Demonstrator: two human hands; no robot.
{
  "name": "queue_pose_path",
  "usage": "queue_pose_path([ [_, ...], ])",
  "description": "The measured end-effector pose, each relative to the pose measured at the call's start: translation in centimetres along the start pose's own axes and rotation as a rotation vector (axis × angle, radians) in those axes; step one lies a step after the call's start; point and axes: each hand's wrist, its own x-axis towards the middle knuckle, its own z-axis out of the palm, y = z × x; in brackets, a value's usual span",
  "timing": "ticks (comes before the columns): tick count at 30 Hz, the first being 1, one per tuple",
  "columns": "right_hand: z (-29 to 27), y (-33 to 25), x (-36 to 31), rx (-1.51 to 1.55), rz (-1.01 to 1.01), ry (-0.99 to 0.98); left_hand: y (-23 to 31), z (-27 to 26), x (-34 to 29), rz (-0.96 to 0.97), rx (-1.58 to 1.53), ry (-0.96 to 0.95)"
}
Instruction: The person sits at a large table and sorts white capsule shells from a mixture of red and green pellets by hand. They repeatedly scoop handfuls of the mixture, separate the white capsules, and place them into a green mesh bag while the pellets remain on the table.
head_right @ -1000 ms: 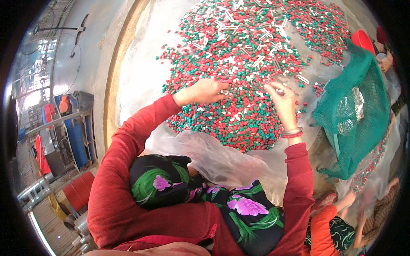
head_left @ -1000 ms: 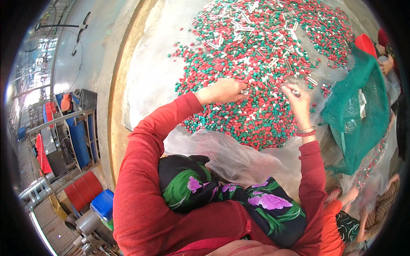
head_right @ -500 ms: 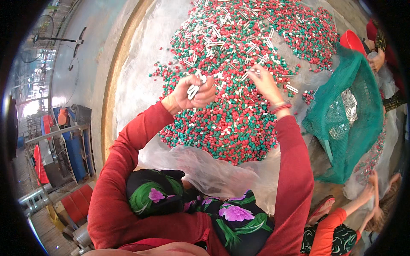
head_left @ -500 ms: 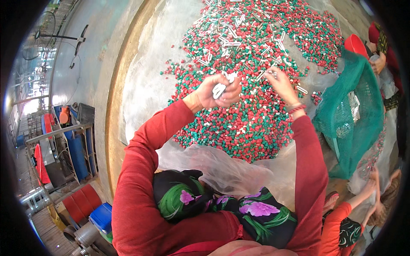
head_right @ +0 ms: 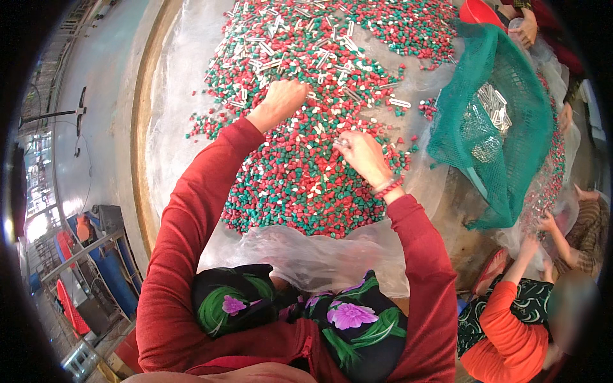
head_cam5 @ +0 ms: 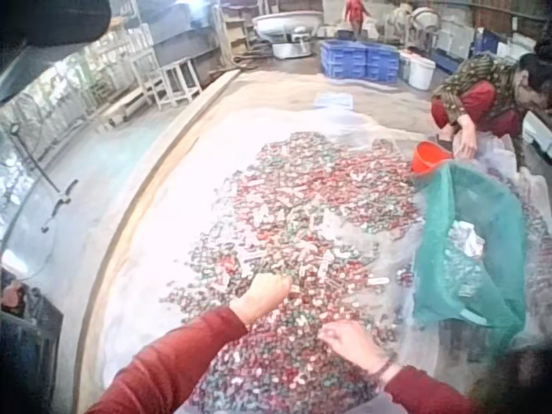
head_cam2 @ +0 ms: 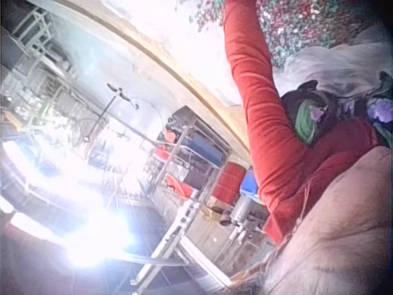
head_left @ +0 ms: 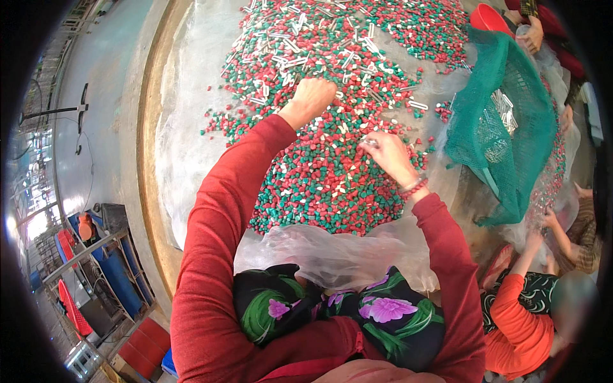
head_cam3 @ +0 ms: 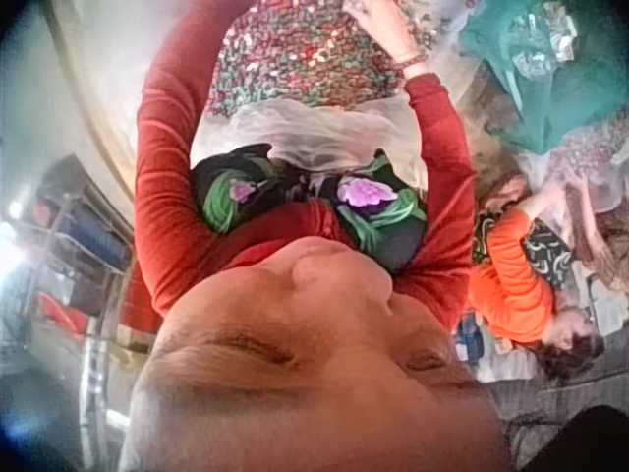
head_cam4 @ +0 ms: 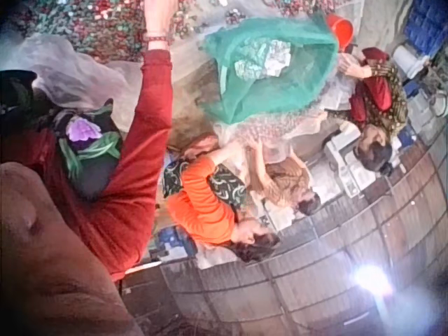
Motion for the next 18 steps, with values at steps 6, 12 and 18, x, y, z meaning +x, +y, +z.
queue_pose_path([
  [6,-6.2,4.2,1.1,0.588,0.348,0.167,0.0,0.3,-1.4,0.117,0.097,-0.021],
  [12,-6.7,10.3,4.4,-0.439,0.293,0.298,-0.1,-2.3,-5.9,-0.075,-0.331,-0.047],
  [18,-5.2,11.8,4.1,-0.396,0.305,0.245,-0.5,-8.7,-7.9,-0.32,-1.388,-0.193],
])
